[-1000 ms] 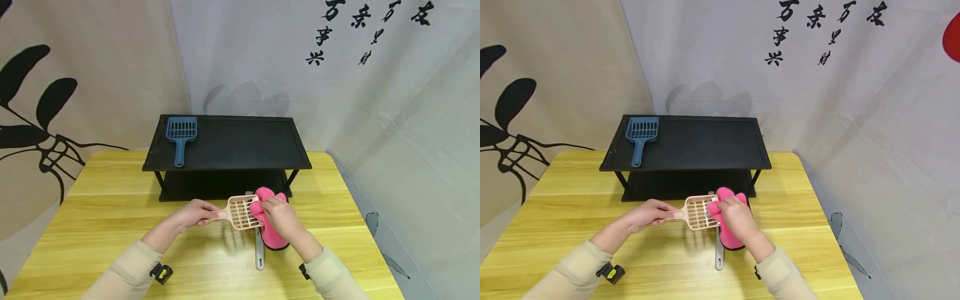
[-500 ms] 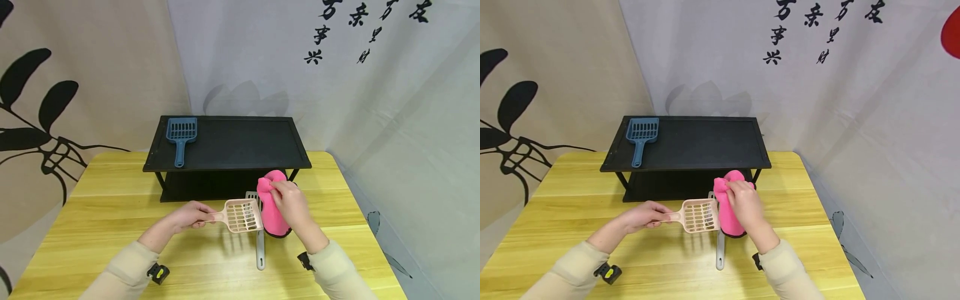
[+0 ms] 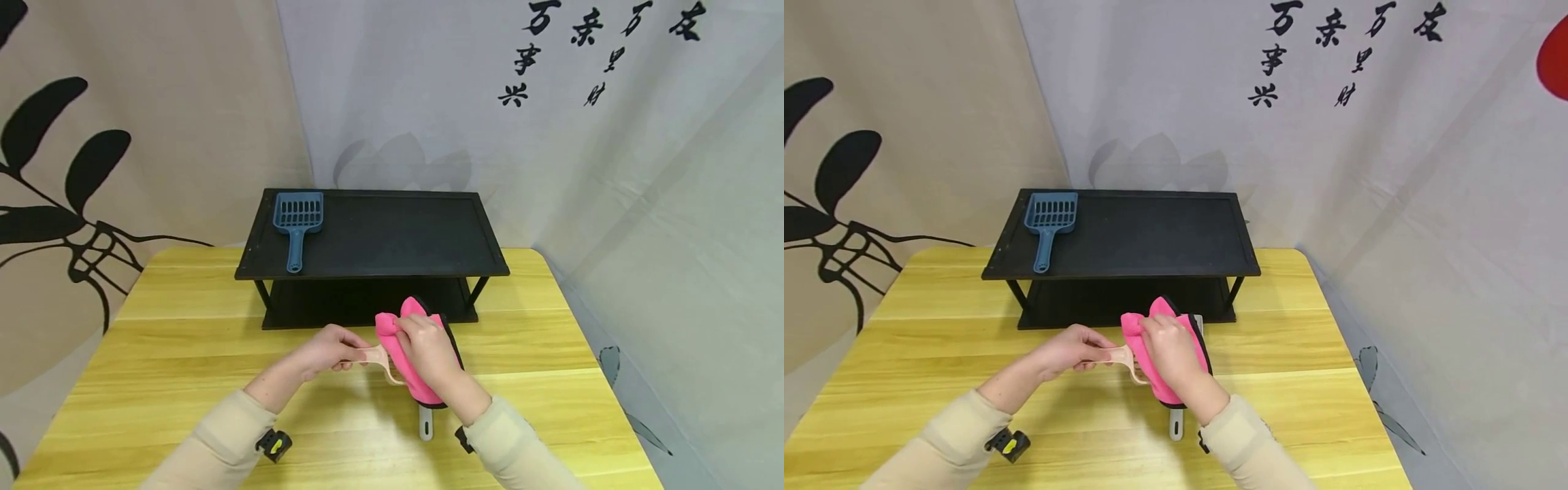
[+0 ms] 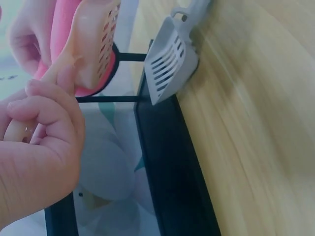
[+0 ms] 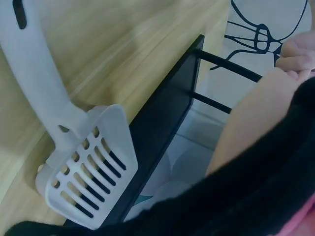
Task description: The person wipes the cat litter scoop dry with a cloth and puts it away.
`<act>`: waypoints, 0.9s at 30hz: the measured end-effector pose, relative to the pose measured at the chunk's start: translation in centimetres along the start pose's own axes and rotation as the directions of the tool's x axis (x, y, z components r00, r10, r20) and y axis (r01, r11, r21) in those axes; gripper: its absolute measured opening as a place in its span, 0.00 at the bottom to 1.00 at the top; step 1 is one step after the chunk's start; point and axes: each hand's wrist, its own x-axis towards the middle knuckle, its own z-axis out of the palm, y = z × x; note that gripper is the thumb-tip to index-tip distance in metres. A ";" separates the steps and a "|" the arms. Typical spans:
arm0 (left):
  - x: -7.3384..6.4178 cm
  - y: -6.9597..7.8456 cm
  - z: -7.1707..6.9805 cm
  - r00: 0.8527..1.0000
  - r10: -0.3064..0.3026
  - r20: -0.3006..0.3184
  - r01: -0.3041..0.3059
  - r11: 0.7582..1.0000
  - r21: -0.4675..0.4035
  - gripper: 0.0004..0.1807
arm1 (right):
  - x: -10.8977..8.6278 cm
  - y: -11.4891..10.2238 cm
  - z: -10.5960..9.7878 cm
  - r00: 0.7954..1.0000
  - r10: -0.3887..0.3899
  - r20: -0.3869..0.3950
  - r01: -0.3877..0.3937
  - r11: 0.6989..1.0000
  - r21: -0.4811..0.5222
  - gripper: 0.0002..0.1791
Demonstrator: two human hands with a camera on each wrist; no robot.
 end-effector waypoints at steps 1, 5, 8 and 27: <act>0.0 0.1 0.0 1.000 0.000 -0.011 0.000 1.000 0.002 0.12 | 0.0 0.1 0.1 1.000 0.004 0.000 -0.004 1.000 0.013 0.06; 0.0 0.2 0.2 0.999 -0.003 -0.037 0.002 1.000 -0.005 0.12 | 0.1 0.7 0.3 0.999 0.029 0.034 -0.031 0.998 0.049 0.05; -0.1 0.2 0.2 0.999 0.001 -0.048 -0.002 1.000 -0.009 0.12 | -0.1 1.4 0.3 0.995 0.059 0.077 -0.062 0.998 0.028 0.06; -1.7 -2.1 -3.0 0.999 -0.053 -0.008 0.050 0.980 -0.193 0.20 | -2.3 6.5 -1.9 0.979 0.196 0.047 -0.196 0.981 0.002 0.05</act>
